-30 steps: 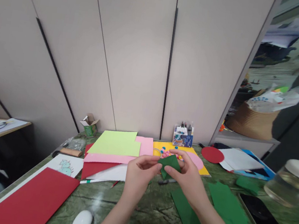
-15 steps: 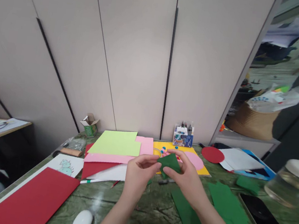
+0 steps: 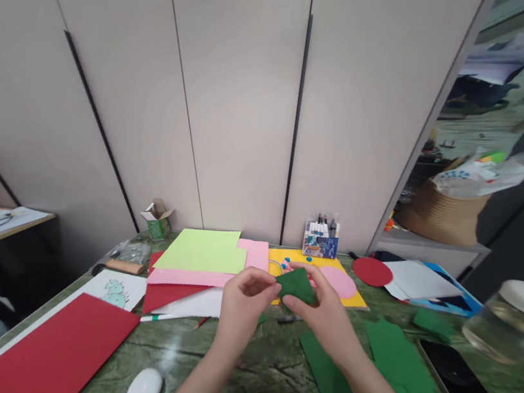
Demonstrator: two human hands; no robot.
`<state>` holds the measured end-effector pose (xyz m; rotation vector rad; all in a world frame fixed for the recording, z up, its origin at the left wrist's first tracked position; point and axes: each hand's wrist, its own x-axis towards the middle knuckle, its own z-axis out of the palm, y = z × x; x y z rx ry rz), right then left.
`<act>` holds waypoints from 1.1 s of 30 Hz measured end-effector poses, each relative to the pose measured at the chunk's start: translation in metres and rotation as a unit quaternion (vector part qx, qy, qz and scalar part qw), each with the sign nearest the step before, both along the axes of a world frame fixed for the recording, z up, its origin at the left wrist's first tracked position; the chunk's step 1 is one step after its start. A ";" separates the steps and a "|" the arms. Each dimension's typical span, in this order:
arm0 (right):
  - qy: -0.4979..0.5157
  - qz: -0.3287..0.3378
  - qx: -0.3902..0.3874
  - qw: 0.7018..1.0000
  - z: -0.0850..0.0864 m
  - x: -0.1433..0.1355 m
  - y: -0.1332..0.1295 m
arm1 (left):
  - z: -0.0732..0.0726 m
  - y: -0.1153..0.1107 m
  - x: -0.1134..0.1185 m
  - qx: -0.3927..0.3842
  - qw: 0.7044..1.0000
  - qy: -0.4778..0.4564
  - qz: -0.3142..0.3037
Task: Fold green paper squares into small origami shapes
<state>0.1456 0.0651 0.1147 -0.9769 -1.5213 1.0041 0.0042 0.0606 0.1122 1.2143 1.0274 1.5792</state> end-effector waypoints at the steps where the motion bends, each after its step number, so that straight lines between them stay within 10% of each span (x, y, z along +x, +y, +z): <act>1: -0.003 -0.001 0.000 1.000 0.000 0.000 0.000 | 0.001 -0.001 0.000 0.002 1.000 0.011 -0.003; 33: -0.070 -0.028 0.032 0.997 0.001 0.005 -0.001 | 0.010 -0.010 0.004 0.008 0.996 0.056 -0.065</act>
